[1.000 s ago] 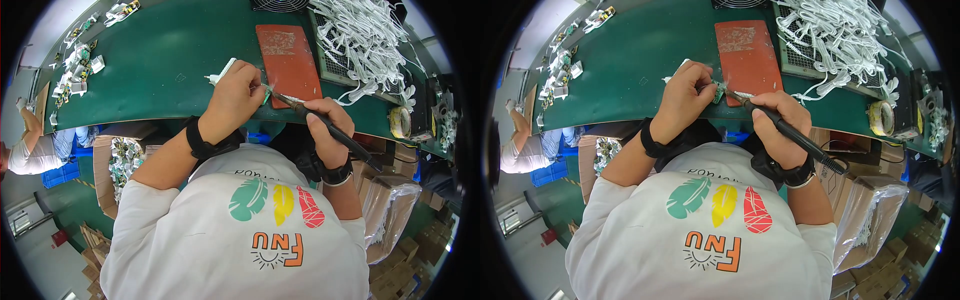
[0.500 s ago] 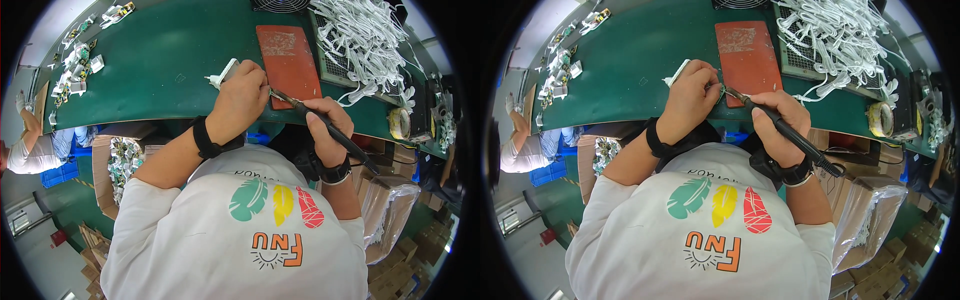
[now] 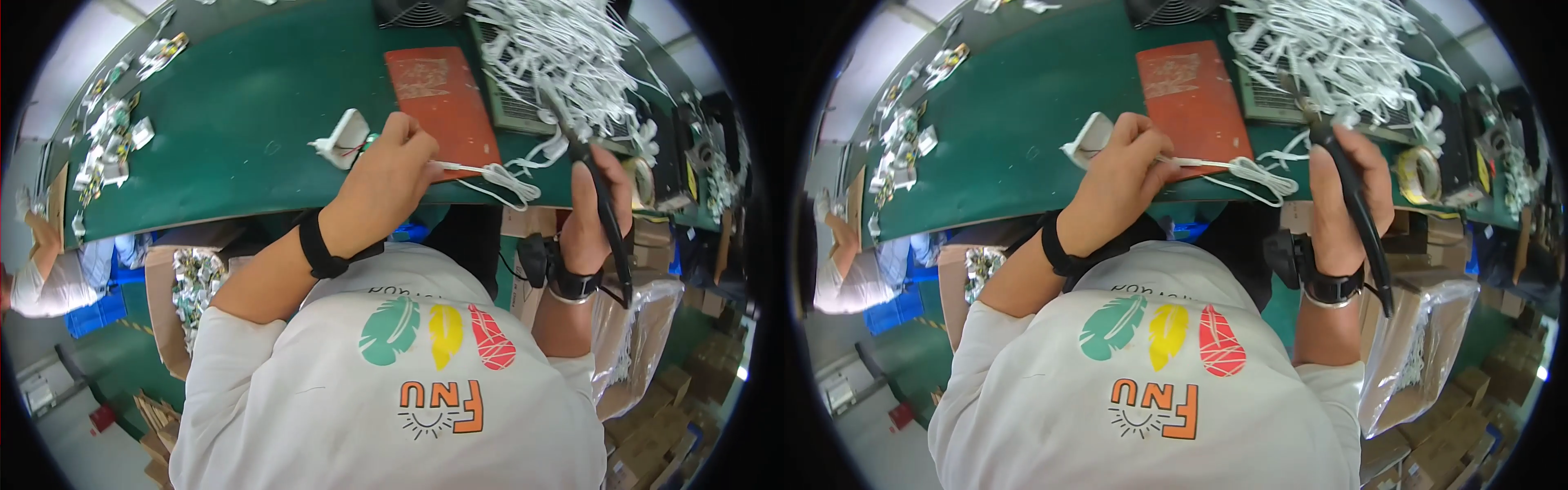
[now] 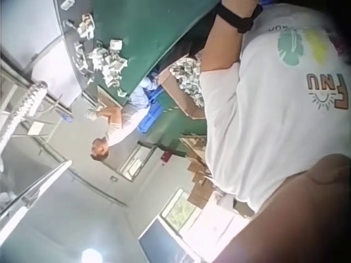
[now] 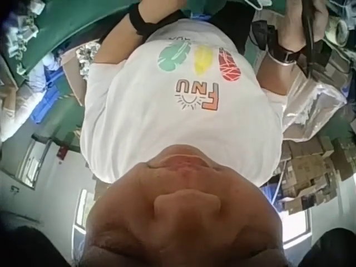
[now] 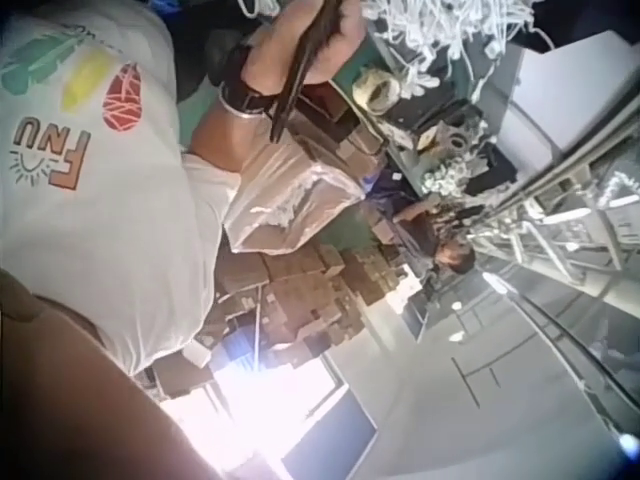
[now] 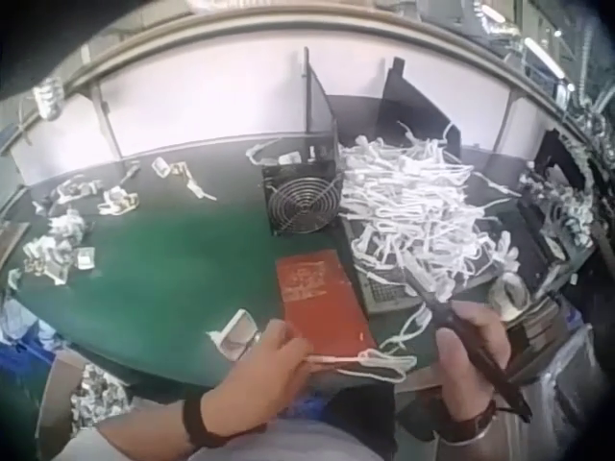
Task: Solder wires onto small electronic circuit boards at a manufacturing station.
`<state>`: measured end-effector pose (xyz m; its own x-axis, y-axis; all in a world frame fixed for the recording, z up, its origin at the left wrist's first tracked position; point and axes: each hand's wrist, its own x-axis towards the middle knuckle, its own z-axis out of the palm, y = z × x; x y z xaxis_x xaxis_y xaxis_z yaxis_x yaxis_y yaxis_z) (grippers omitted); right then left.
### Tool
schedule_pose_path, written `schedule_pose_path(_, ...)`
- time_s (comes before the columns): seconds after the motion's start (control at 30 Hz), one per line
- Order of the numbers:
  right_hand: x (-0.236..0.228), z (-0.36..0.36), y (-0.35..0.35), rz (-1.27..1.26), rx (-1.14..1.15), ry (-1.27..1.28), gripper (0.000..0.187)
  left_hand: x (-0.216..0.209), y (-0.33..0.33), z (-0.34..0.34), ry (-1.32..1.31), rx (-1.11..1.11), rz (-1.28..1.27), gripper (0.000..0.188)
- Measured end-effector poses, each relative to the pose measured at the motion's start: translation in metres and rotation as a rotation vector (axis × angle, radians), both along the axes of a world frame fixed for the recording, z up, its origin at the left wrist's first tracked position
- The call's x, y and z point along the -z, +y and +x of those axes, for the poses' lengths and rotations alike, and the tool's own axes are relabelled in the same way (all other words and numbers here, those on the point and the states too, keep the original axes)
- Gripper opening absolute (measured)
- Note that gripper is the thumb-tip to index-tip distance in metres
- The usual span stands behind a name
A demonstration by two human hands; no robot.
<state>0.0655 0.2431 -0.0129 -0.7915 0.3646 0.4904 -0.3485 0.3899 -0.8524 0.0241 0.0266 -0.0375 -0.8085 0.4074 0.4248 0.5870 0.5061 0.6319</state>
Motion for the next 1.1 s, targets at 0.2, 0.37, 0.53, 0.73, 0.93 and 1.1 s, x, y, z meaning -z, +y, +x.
schedule_pose_path(0.2, -0.015, 0.001, 0.006, -0.17, -0.026, -0.103, 0.036, -0.005, 0.007, -0.016, 0.123, 0.26, -0.263, 0.01)
schedule_pose_path(0.37, 0.024, 0.001, 0.026, 0.345, -0.038, -0.082, 0.034, -0.066, -0.048, -0.072, 0.275, 0.247, -0.459, 0.005)
schedule_pose_path(0.53, 0.033, -0.002, 0.018, 0.74, -0.076, 0.027, 0.033, -0.124, -0.134, -0.157, 0.5, -0.284, -0.654, 0.012)
schedule_pose_path(0.73, 0.038, -0.005, 0.008, 0.772, -0.089, -0.061, 0.034, -0.114, -0.272, -0.193, 0.128, -0.892, -1.015, 0.024)
schedule_pose_path(0.93, 0.039, -0.007, 0.008, 0.59, -0.134, -0.028, 0.04, -0.036, -0.41, -0.156, -0.369, -1.164, -0.994, 0.047)
schedule_pose_path(1.1, 0.04, -0.028, 0.019, 0.157, -0.258, 0.071, 0.051, -0.011, -0.415, -0.133, -0.386, -0.739, -0.83, 0.042)
